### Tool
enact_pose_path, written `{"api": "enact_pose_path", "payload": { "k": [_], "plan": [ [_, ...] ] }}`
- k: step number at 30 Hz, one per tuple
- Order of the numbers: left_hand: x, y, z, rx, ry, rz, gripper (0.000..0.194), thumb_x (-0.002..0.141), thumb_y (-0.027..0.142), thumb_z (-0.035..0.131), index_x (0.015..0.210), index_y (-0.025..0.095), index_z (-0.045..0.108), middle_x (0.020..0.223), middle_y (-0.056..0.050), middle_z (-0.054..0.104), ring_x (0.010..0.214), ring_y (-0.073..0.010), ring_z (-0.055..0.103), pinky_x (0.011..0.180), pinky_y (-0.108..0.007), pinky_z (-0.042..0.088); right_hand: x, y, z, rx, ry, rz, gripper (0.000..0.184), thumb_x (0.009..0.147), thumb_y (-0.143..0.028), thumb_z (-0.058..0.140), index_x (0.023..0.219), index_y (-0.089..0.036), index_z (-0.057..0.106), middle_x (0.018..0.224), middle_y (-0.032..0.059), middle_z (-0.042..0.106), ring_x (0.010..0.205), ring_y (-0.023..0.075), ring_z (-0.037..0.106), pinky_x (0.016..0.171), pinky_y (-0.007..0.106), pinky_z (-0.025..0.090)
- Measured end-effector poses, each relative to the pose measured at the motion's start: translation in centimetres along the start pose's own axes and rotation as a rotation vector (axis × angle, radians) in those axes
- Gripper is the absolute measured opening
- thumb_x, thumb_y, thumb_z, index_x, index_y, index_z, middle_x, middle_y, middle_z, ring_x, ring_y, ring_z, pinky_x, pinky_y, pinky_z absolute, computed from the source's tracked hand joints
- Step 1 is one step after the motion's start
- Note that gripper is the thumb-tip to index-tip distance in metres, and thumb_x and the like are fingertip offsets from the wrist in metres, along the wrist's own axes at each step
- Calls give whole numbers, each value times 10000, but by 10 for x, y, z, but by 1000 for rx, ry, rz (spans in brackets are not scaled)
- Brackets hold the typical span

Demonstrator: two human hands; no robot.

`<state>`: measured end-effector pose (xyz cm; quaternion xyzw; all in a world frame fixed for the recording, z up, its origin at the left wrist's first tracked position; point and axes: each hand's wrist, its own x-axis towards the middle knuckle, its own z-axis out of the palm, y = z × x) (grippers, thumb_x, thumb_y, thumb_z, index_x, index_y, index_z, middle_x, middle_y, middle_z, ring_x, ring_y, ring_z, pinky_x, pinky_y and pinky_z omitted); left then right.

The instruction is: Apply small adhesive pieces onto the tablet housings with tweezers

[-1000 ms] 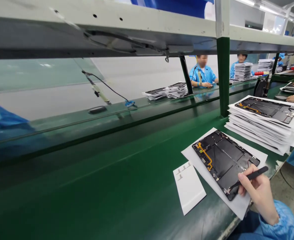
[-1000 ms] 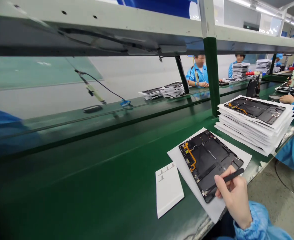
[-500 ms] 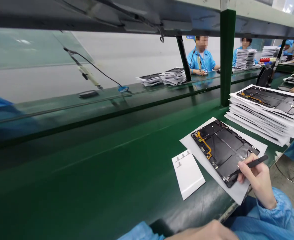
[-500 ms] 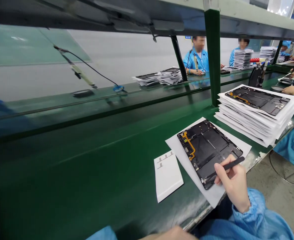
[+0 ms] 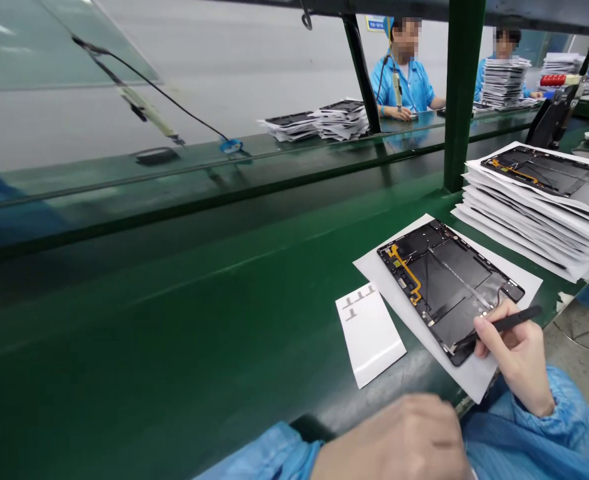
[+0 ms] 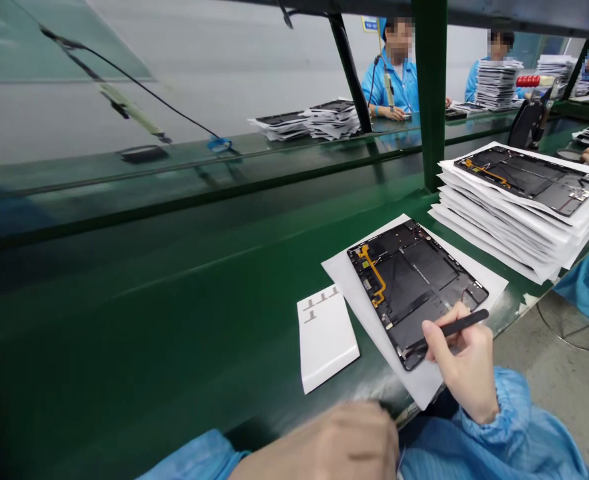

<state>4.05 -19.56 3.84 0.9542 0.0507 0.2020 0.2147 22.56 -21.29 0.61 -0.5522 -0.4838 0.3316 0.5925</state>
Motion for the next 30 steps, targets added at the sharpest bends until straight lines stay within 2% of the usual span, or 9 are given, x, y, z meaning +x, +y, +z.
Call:
{"api": "enact_pose_path", "payload": {
  "k": [4, 6, 8, 12, 20, 30],
  "plan": [
    [-1, -26, -6, 132, 183, -104, 315, 909, 50, 291, 811, 133, 578, 756, -98, 629, 782, -206, 566, 701, -305, 522, -5, 0, 1, -57, 50, -55, 260, 889, -357, 622, 698, -190, 566, 541, -12, 574, 481, 128, 564, 479, 216, 445],
    [-2, -34, -6, 187, 205, -128, 269, 903, 34, 333, 932, 96, 593, 856, -133, 648, 857, -221, 568, 745, -322, 534, -6, 0, 0, -76, 47, -87, 251, 897, -328, 615, 693, -188, 574, 586, -1, 584, 500, 131, 572, 494, 228, 451],
    [-1, -37, -6, 212, 207, -88, 259, 906, 34, 348, 997, 72, 587, 894, -153, 654, 882, -226, 575, 762, -333, 544, -6, 1, 0, -93, 48, -126, 236, 901, -296, 613, 694, -186, 578, 623, 7, 593, 511, 133, 579, 506, 239, 457],
    [1, -37, -4, 215, 234, -1, 231, 905, 31, 368, 965, 47, 590, 840, -152, 660, 827, -230, 598, 720, -338, 548, -8, 4, 0, -61, 63, -194, 178, 893, -205, 620, 722, -190, 575, 652, -1, 593, 525, 128, 578, 521, 242, 466],
    [1, -38, -5, 192, 218, -8, 240, 895, 19, 370, 946, 35, 604, 824, -152, 664, 804, -236, 604, 697, -349, 549, -12, 4, 3, -67, 71, -250, 138, 869, -142, 621, 747, -200, 591, 646, -1, 575, 642, 159, 601, 583, 255, 489],
    [2, -37, -4, 220, 226, 14, 229, 894, 26, 379, 931, 30, 605, 801, -146, 671, 775, -236, 610, 667, -344, 540, -12, 4, 4, -88, 84, -274, 140, 865, -119, 613, 757, -205, 588, 669, 0, 594, 642, 152, 601, 590, 254, 487]
  ]
}}
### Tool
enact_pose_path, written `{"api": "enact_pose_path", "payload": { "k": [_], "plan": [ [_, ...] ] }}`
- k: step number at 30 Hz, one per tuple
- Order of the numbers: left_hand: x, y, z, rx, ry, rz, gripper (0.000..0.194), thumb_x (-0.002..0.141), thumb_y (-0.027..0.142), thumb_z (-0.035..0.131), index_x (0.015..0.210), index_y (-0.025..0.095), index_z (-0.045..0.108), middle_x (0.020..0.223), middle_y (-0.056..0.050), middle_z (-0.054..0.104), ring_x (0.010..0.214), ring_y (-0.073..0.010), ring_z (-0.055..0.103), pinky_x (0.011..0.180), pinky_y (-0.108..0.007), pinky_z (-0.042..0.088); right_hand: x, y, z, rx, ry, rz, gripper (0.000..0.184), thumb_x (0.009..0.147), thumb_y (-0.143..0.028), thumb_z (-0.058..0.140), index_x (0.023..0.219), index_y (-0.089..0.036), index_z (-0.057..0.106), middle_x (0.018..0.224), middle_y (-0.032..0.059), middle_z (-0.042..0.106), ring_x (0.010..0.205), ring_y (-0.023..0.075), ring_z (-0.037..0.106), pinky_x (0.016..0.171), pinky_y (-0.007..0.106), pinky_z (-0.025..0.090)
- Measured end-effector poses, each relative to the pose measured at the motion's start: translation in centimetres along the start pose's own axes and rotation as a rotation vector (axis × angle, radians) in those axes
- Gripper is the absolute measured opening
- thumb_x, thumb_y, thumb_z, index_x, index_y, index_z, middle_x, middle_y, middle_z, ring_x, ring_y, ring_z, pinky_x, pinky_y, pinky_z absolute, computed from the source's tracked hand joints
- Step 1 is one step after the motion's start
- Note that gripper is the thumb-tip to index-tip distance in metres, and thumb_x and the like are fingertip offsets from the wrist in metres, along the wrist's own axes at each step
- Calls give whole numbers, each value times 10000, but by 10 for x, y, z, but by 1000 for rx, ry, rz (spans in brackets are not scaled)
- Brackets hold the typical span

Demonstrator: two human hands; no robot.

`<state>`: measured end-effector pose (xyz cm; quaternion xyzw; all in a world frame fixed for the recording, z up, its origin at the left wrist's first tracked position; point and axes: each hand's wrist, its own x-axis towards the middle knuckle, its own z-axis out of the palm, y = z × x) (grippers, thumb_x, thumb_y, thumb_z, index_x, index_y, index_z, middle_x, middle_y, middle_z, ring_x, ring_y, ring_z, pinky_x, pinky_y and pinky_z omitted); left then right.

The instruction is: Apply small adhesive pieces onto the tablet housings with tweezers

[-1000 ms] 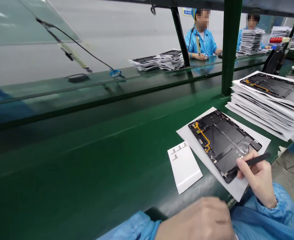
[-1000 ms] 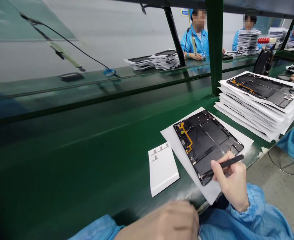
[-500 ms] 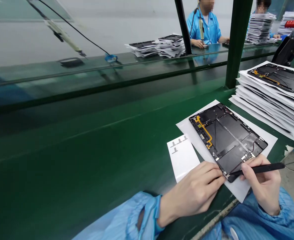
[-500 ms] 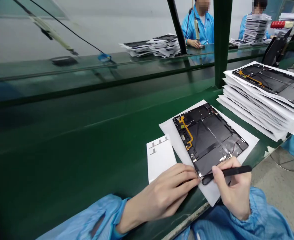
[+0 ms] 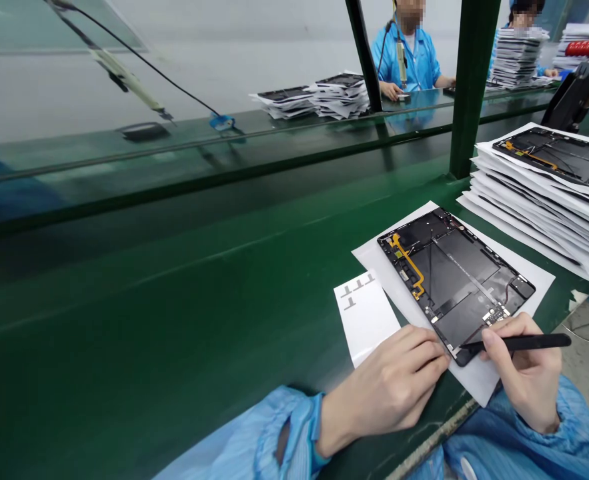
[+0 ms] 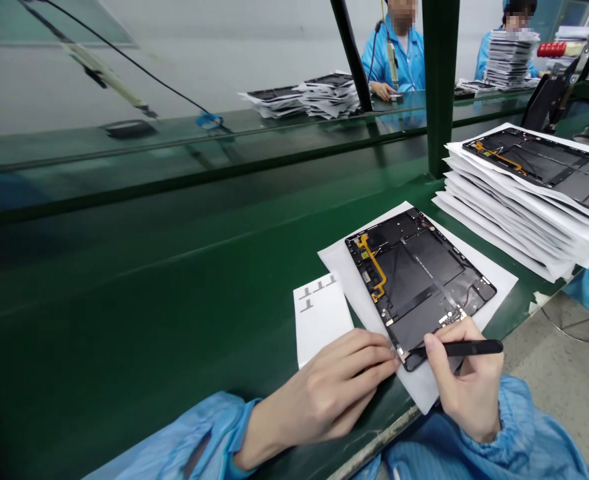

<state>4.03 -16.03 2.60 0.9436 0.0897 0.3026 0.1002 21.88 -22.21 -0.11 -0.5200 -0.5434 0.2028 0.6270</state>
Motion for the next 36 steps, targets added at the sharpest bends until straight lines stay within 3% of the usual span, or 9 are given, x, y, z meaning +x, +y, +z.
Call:
{"api": "enact_pose_path", "payload": {
  "k": [13, 21, 31, 36],
  "plan": [
    [-2, 1, -1, 79, 33, 50, 221, 876, 29, 386, 894, 37, 606, 753, -137, 677, 713, -231, 638, 630, -348, 521, 1, -2, 0, -20, 1, -12, 162, 871, -123, 605, 733, -204, 579, 649, 2, 582, 634, 157, 596, 582, 264, 478],
    [0, 2, -1, 118, 26, 59, 229, 914, 57, 378, 982, 25, 594, 741, -116, 675, 668, -208, 625, 576, -318, 499, 1, -3, 0, -11, -10, 8, 169, 876, -123, 601, 728, -201, 575, 650, -3, 575, 641, 152, 596, 589, 261, 475],
    [2, 7, -2, 89, -100, -59, 301, 938, 71, 311, 962, 35, 609, 747, -130, 630, 712, -211, 583, 608, -322, 534, 0, -2, 0, -16, -50, 21, 155, 881, -140, 596, 741, -200, 566, 661, 8, 575, 655, 161, 597, 603, 275, 475],
    [3, 9, -3, 86, -94, -71, 313, 948, 76, 288, 965, 53, 600, 700, -109, 597, 675, -206, 559, 577, -314, 523, 0, 1, -1, -58, -57, -14, 127, 875, -147, 603, 764, -199, 570, 683, 20, 596, 648, 165, 605, 585, 271, 466]
  ]
}}
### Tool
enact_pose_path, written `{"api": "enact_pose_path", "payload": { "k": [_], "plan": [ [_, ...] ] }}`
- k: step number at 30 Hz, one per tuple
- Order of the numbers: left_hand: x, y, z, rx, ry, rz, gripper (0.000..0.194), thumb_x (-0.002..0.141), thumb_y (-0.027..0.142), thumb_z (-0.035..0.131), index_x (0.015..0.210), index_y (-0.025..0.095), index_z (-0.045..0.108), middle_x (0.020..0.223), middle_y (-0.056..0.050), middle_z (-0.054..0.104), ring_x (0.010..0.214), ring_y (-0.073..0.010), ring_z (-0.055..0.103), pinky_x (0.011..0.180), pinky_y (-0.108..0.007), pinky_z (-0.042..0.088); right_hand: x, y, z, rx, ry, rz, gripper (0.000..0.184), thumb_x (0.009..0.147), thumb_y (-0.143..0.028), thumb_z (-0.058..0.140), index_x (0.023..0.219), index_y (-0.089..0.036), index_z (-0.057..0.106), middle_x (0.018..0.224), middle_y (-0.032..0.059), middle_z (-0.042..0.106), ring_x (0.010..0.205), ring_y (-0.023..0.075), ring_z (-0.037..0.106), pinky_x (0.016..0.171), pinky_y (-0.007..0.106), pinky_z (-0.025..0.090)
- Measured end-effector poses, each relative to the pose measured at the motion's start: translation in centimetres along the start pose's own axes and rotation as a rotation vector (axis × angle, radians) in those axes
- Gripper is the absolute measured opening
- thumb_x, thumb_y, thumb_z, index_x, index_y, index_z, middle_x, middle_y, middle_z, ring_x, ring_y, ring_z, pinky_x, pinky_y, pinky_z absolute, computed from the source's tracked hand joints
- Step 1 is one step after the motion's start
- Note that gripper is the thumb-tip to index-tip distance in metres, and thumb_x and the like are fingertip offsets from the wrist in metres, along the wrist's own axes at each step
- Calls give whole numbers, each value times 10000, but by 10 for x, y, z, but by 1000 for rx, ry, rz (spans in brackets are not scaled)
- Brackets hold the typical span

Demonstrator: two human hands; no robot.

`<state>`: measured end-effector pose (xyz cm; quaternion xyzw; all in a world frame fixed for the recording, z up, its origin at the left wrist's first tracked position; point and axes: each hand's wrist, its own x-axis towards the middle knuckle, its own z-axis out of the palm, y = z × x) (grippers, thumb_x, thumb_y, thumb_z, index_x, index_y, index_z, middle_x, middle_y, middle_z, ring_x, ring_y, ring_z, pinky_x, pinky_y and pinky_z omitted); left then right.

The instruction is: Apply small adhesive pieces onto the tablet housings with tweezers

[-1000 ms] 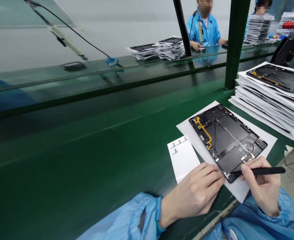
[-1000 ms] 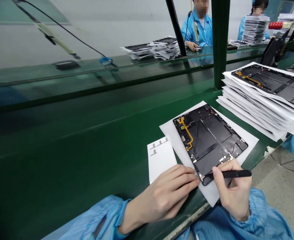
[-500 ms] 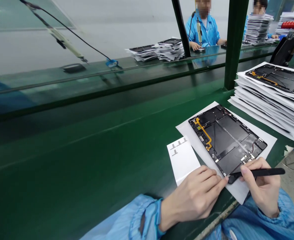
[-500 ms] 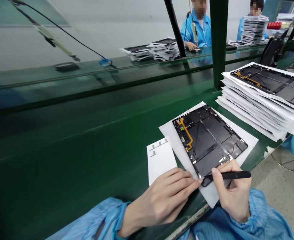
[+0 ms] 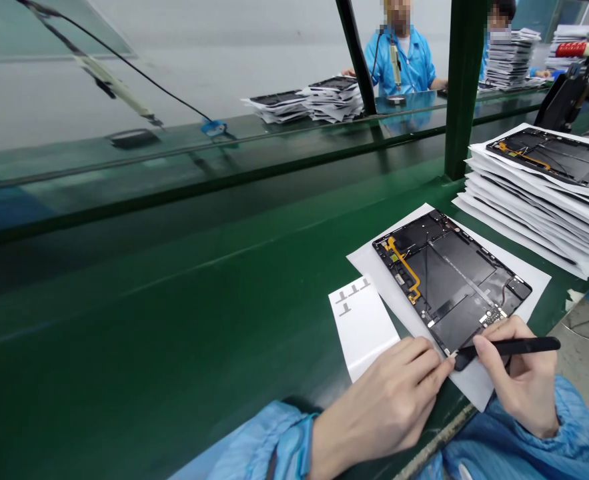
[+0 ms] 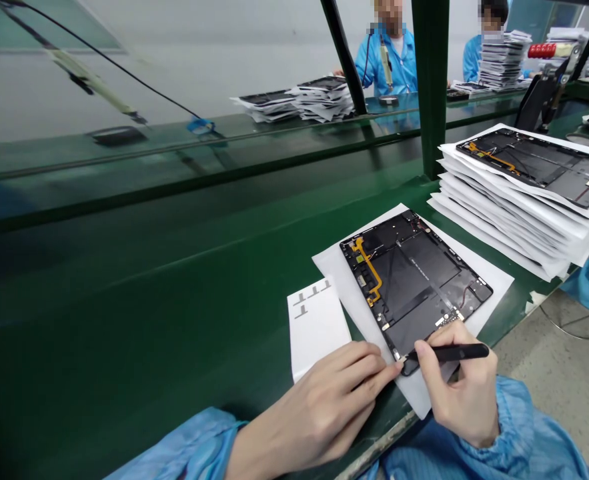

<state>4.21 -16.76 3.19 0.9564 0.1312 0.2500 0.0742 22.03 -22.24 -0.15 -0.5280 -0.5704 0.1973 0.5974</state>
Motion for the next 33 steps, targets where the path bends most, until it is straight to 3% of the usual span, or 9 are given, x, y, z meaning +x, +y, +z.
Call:
{"api": "enact_pose_path", "payload": {
  "k": [5, 11, 33],
  "plan": [
    [-1, 0, -1, -10, 16, 20, 301, 942, 68, 294, 1008, 36, 587, 699, -108, 598, 641, -203, 539, 544, -312, 499, 2, -3, -1, -51, 23, 25, 148, 890, -194, 596, 745, -197, 569, 662, 21, 590, 614, 163, 600, 535, 256, 450],
    [-1, 0, 0, -19, 28, 33, 305, 932, 56, 298, 1006, 7, 590, 679, -101, 597, 604, -199, 514, 512, -310, 481, 8, -9, 0, -97, -103, 110, 205, 906, -263, 585, 718, -186, 555, 632, -1, 557, 506, 117, 519, 461, 217, 413],
    [-3, 0, 0, -25, 4, 24, 320, 944, 82, 300, 1026, 22, 603, 704, -120, 619, 642, -209, 547, 544, -323, 496, 9, -7, 1, -72, -116, 160, 241, 915, -281, 581, 698, -187, 540, 603, -19, 526, 478, 108, 516, 457, 211, 409]
  ]
}}
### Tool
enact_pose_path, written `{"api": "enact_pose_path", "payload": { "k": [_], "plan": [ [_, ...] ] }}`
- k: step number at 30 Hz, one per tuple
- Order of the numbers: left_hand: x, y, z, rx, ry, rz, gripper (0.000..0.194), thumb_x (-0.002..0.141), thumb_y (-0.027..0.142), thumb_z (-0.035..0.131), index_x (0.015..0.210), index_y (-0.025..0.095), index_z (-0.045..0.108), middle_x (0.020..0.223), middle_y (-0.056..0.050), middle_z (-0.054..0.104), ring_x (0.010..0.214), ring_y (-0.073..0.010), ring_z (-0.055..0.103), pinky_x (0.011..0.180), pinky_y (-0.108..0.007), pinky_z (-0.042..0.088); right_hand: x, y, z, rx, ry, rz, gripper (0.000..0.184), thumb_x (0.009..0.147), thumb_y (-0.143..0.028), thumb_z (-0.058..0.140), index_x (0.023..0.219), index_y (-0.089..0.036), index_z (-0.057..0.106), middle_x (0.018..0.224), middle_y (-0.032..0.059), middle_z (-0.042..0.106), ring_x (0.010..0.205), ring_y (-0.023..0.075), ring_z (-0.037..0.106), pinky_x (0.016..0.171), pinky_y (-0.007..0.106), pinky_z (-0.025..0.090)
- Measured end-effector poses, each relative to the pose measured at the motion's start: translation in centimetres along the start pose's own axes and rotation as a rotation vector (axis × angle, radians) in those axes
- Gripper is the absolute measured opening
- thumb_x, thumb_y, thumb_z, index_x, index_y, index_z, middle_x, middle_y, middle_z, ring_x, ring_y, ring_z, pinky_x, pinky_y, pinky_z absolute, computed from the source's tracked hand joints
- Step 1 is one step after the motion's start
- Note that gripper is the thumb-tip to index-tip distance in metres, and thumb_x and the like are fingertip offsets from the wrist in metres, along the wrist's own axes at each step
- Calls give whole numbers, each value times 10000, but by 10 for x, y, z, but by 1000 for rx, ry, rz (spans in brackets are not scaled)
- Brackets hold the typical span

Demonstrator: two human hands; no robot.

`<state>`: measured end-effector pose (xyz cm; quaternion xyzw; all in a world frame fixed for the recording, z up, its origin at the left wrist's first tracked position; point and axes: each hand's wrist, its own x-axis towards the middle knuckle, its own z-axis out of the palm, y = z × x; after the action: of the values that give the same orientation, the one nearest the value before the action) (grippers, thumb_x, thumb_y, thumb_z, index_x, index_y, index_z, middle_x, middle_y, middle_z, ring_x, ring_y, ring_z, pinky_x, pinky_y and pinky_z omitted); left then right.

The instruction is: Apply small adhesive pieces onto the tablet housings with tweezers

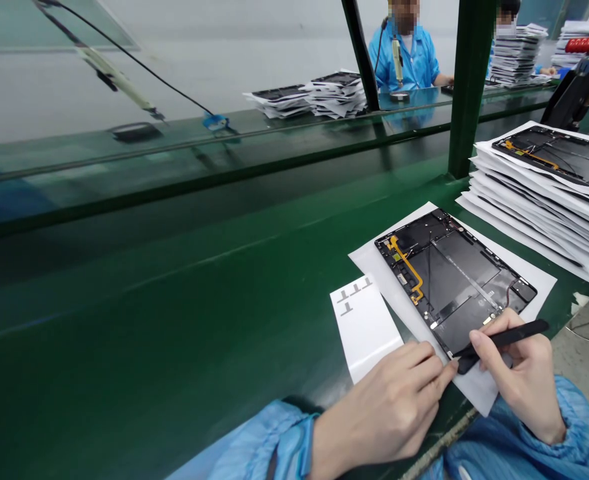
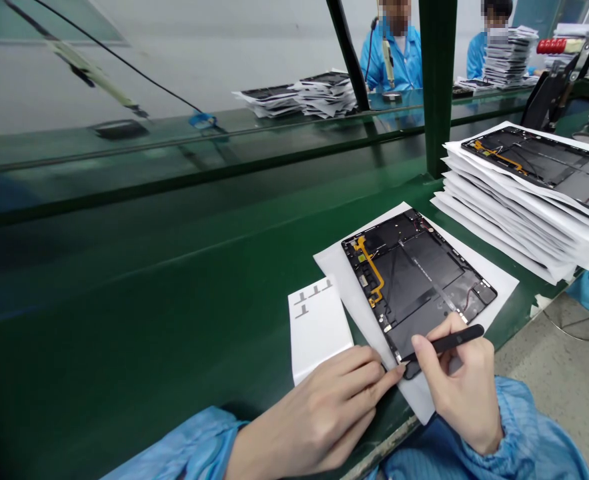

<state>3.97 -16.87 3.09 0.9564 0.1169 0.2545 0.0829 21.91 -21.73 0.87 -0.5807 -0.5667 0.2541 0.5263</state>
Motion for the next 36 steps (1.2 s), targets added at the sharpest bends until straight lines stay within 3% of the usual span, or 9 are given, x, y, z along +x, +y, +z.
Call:
{"api": "enact_pose_path", "payload": {
  "k": [18, 32, 36],
  "plan": [
    [1, -1, 0, -4, 3, 8, 310, 917, 50, 305, 1008, 9, 598, 694, -121, 610, 613, -207, 539, 529, -319, 490, -1, 1, -2, -2, -16, -77, 195, 926, -260, 563, 744, -189, 558, 671, 13, 577, 592, 142, 563, 500, 221, 423],
    [0, -1, 1, -2, -8, 16, 298, 904, 52, 320, 1012, 3, 593, 701, -120, 610, 627, -215, 533, 542, -328, 502, -1, -1, -1, 47, -72, -22, 221, 929, -247, 545, 718, -190, 516, 665, -2, 540, 600, 135, 541, 520, 224, 397],
    [-3, -3, 2, -15, 36, -30, 291, 870, 51, 342, 1018, 45, 592, 732, -114, 599, 667, -216, 525, 563, -331, 508, -2, 2, -1, 66, -20, -14, 235, 925, -266, 558, 706, -191, 518, 643, -15, 521, 566, 121, 516, 515, 216, 391]
  ]
}}
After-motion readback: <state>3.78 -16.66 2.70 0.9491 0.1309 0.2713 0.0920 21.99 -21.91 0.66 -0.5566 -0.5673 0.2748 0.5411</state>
